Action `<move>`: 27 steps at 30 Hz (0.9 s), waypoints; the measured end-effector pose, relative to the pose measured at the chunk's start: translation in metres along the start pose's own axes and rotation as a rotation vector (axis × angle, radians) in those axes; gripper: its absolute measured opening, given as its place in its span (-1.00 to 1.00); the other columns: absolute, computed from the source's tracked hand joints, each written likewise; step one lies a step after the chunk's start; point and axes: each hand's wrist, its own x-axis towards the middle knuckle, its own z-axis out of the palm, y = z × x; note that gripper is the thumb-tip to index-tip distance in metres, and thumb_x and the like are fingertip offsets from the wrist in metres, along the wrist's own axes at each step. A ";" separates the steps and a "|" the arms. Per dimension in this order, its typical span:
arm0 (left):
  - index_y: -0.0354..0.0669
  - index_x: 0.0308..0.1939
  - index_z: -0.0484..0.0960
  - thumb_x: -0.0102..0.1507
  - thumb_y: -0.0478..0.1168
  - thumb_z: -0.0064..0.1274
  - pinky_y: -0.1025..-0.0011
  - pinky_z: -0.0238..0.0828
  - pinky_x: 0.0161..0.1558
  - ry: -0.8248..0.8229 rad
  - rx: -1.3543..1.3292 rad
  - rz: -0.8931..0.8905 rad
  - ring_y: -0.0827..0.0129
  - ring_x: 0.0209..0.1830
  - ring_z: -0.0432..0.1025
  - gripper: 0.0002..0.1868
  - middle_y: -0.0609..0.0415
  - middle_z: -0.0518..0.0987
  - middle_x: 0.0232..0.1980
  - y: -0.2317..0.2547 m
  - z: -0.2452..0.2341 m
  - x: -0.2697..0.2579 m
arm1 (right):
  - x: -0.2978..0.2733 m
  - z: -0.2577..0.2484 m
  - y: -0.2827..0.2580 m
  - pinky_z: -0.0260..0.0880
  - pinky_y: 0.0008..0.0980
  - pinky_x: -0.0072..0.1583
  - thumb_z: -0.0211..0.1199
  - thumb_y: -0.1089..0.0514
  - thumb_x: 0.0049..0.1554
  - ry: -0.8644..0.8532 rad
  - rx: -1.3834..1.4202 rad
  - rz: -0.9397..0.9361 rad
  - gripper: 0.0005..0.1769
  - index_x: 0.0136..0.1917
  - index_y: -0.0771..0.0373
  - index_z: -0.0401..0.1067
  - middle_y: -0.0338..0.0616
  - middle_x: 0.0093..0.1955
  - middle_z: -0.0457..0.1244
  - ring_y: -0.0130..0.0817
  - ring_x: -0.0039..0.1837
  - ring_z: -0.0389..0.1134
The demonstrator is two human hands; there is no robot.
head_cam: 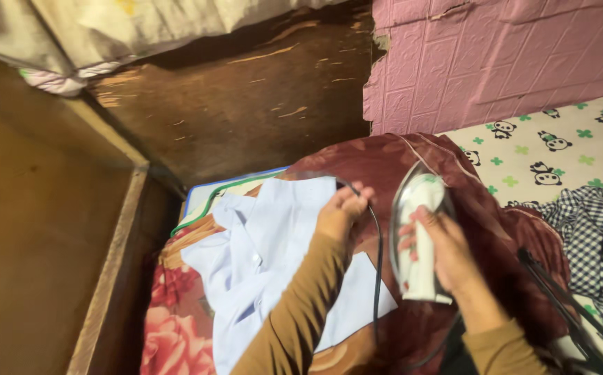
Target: The person irons a light blue shirt laid out on a bed. They repeatedly smooth the fabric with one hand and move the iron over the shirt with the other, adjusting the shirt's position several times.
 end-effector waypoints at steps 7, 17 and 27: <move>-0.12 -0.05 0.52 0.23 -0.12 0.16 0.28 0.50 -0.32 0.291 0.277 -0.159 0.24 -0.30 0.53 -0.71 0.01 0.61 -0.18 -0.046 -0.113 -0.065 | -0.055 0.031 0.071 0.14 -0.37 -0.40 0.11 -0.19 0.22 -0.030 0.000 0.357 -0.51 -0.03 0.33 0.34 -0.22 -0.36 0.16 -0.40 -0.45 0.14; -0.27 -0.22 0.55 0.24 -0.21 0.16 0.34 0.28 -0.59 0.664 0.300 -0.084 0.34 -0.63 0.37 -0.81 -0.01 0.47 -0.44 -0.094 -0.302 -0.153 | -0.074 0.057 0.117 0.13 -0.38 -0.42 0.09 -0.20 0.22 0.018 -0.343 0.395 -0.49 -0.06 0.34 0.45 -0.20 -0.39 0.18 -0.42 -0.49 0.14; -0.15 -0.09 0.65 0.03 -0.21 0.24 0.21 0.43 0.07 0.840 1.137 0.108 0.05 -0.07 0.51 -0.63 -0.08 0.61 -0.12 -0.089 -0.289 -0.146 | -0.007 0.088 0.101 0.11 -0.34 -0.45 0.04 -0.23 0.27 0.052 -0.303 0.339 -0.51 -0.08 0.28 0.30 -0.21 -0.44 0.09 -0.42 -0.52 0.05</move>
